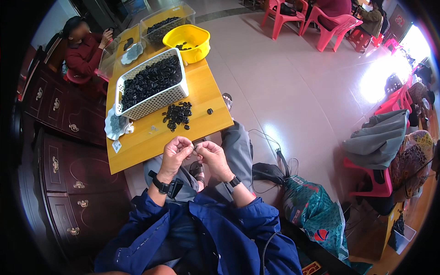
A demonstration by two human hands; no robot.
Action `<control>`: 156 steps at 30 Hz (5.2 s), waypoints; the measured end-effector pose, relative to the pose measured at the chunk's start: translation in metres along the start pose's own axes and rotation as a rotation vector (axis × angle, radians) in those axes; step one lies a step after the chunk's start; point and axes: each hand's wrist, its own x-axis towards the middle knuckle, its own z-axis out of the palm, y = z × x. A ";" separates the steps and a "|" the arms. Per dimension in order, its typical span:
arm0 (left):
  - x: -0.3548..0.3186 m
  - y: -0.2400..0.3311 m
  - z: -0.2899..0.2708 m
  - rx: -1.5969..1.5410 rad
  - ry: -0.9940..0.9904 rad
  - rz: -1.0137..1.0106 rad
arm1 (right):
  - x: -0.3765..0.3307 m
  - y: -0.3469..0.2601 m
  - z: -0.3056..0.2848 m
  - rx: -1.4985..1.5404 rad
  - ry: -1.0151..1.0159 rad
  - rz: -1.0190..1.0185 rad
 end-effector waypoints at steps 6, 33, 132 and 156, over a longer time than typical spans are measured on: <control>0.000 0.000 0.002 0.089 0.002 0.055 | 0.000 0.000 -0.001 -0.015 -0.004 -0.004; 0.044 0.026 -0.016 1.073 0.084 0.496 | 0.003 -0.004 -0.007 0.067 0.050 -0.112; -0.017 0.023 -0.006 -0.014 0.053 -0.024 | -0.001 -0.004 -0.008 0.085 -0.038 0.009; -0.031 -0.014 0.044 0.303 -0.224 0.030 | 0.012 0.011 -0.031 0.701 -0.030 0.151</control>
